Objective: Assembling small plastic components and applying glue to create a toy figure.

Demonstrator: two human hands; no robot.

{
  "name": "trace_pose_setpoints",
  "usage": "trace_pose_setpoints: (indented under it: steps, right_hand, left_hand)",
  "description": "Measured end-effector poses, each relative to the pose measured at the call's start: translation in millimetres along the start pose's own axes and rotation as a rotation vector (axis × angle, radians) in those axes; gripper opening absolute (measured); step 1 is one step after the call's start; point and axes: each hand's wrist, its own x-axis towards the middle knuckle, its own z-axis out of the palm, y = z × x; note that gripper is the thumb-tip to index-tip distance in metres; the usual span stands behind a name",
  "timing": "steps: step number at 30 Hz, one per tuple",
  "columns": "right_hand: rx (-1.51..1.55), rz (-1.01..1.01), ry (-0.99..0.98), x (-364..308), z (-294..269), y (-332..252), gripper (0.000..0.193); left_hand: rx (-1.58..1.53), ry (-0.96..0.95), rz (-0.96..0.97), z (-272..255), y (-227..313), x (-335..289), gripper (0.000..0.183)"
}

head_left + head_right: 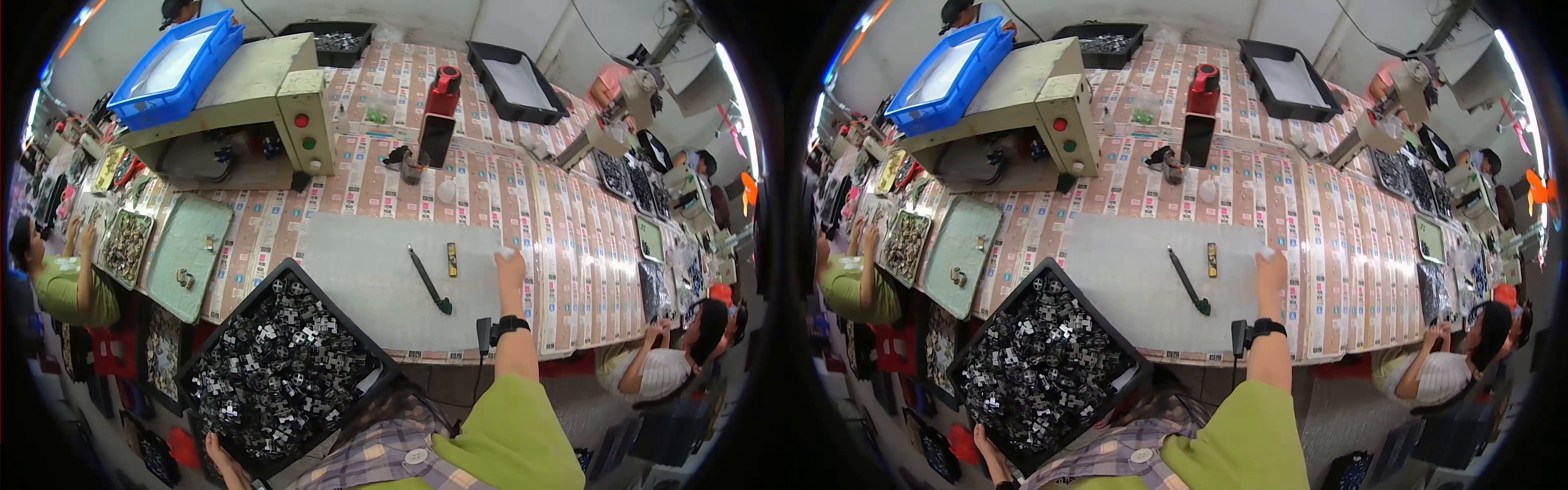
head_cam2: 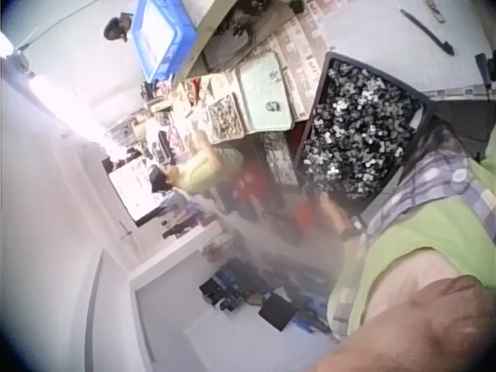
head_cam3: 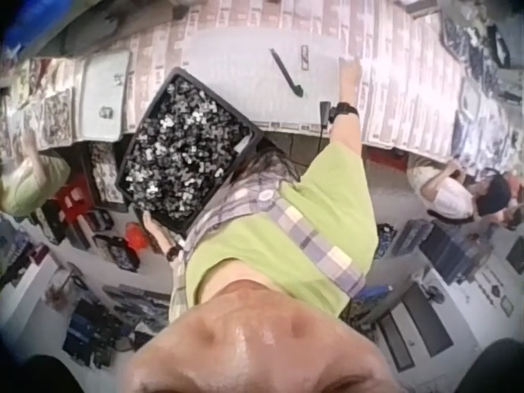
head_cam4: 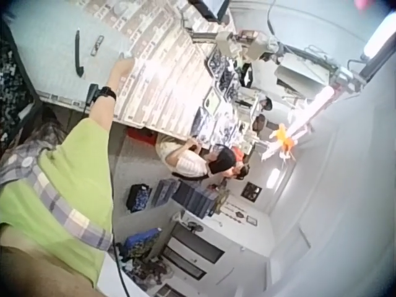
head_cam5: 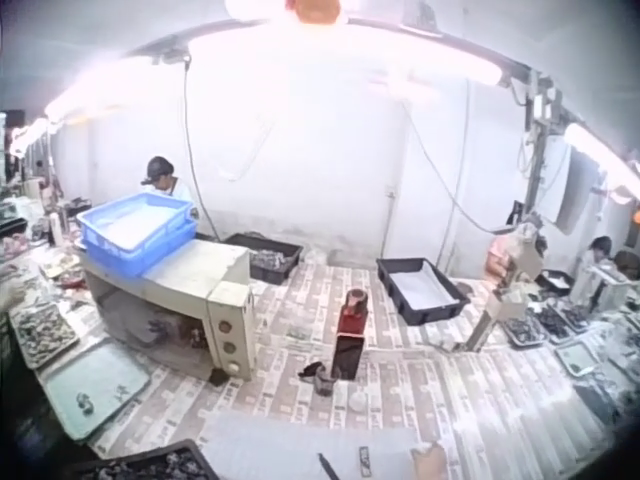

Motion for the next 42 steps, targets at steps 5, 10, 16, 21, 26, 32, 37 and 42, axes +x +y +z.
trace_pose_setpoints:
  steps: [5,10,16,21,26,32,37,42]
  right_hand:
    - [-0.002,0.007,-0.023,4,13,22,0.065]
    - [-0.113,0.004,0.213,-16,-12,-5,0.054]
    - [0.328,-0.233,-0.672,-153,-41,-97,0.025]
    - [0.326,-0.271,-1.034,-232,-18,-134,0.045]
    - [0.212,-0.288,-0.982,-243,-17,-146,0.057]
    - [0.288,-0.268,-0.811,-244,-25,-145,0.058]
    - [0.272,-0.182,-0.828,-212,-41,-156,0.06]
    - [0.374,-0.042,-0.607,-181,-38,-147,0.06]
  left_hand:
    - [-0.012,0.008,0.004,-16,-7,5,0.028]
    - [-0.074,-0.037,0.011,-2,-4,4,0.019]
    - [-0.126,-0.075,0.021,5,0,-4,0.014]
    - [-0.139,-0.052,-0.019,18,11,-10,0.012]
    - [-0.154,-0.059,-0.007,15,1,-4,0.012]
    - [-0.128,-0.034,0.007,41,37,-17,0.03]
    - [-0.019,-0.125,0.035,99,94,0,0.034]
    - [0.003,-0.387,0.074,195,127,67,0.034]
